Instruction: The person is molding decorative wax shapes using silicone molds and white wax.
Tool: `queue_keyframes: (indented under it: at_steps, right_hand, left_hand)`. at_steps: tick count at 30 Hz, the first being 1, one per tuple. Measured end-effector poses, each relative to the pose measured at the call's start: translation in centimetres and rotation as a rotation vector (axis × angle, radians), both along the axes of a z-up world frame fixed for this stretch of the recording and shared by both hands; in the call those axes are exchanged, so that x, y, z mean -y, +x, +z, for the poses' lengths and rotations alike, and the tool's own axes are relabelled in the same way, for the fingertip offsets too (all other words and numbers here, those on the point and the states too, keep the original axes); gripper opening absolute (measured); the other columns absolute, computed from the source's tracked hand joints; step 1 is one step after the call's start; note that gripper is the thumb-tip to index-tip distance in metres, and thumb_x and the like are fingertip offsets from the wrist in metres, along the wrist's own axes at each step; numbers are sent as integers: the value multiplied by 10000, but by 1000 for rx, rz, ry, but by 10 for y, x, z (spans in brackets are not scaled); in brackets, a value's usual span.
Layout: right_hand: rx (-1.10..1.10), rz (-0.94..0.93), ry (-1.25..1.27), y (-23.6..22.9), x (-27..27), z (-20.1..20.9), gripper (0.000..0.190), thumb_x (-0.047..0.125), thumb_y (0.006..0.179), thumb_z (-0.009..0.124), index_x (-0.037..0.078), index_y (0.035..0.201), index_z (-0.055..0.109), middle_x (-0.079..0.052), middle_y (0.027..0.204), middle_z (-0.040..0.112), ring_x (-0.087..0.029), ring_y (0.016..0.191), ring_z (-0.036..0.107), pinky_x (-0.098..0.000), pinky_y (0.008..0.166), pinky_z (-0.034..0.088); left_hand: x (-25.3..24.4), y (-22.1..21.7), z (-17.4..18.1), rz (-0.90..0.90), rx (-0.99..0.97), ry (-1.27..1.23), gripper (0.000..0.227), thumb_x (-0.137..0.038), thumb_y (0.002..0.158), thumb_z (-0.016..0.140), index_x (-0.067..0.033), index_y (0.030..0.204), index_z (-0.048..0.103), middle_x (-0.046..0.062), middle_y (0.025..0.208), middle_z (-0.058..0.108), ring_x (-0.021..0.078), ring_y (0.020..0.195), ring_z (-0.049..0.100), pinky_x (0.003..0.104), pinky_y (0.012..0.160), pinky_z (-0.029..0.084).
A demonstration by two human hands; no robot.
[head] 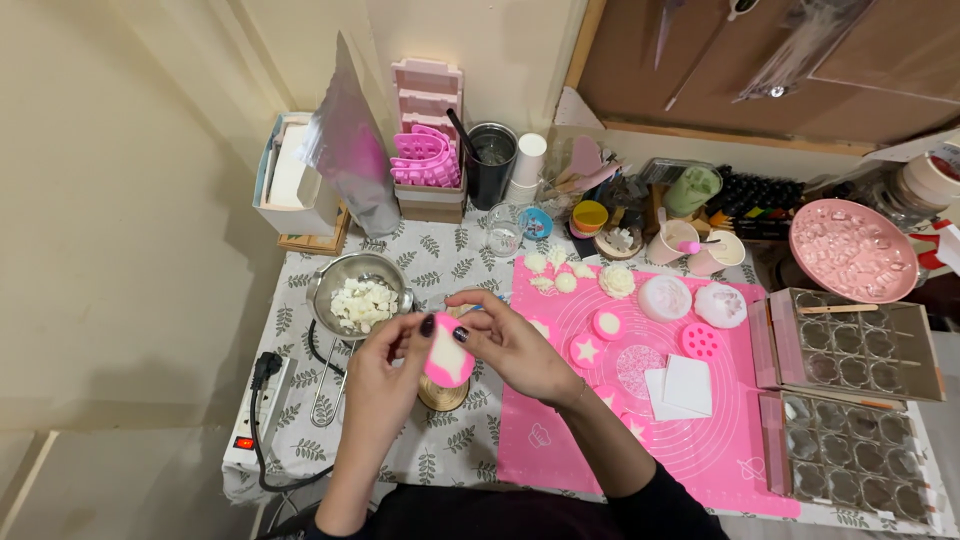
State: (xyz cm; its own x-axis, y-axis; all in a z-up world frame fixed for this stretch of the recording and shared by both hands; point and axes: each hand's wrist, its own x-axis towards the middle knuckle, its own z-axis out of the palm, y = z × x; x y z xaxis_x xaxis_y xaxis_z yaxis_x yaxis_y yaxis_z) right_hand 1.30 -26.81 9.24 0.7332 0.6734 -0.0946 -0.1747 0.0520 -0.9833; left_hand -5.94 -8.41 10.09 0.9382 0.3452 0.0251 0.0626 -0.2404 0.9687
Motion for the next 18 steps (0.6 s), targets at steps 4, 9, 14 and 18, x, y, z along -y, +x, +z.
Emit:
queue_keyframes:
  at_steps: [4, 9, 14, 18]
  right_hand:
    - [-17, 2, -11, -5, 1, 4, 420, 52, 1028, 555, 77, 1437, 460, -26, 1088, 650, -59, 959, 568, -235, 853, 479]
    - [17, -8, -47, -9, 3, 4, 399, 64, 1052, 528, 82, 1444, 454, -21, 1082, 634, -56, 960, 539, -233, 859, 462]
    - [-28, -41, 31, -13, -1, 0, 401, 95, 1045, 543, 72, 1434, 450, -41, 1153, 657, -78, 1071, 579, -254, 955, 471]
    - [-177, -104, 82, -18, -5, -7, 431, 85, 989, 621, 31, 1394, 482, -62, 1244, 663, -115, 1164, 620, -286, 1028, 486]
  left_hand:
    - [3, 1, 11, -7, 9, 19, 335, -282, 947, 684, 33, 1042, 749, 65, 847, 725, 112, 776, 660, 264, 726, 526]
    - [-3, 0, -9, -50, 69, -10, 345, -270, 1011, 624, 63, 985, 712, 21, 791, 656, 67, 731, 557, 244, 676, 478]
    - [-2, -1, -22, 48, -34, -128, 330, -272, 998, 638, 38, 940, 732, -32, 697, 552, 49, 649, 430, 239, 559, 365]
    - [3, -4, -13, 210, -44, -230, 389, -309, 1075, 587, 27, 959, 745, -27, 687, 454, 63, 637, 340, 244, 545, 286]
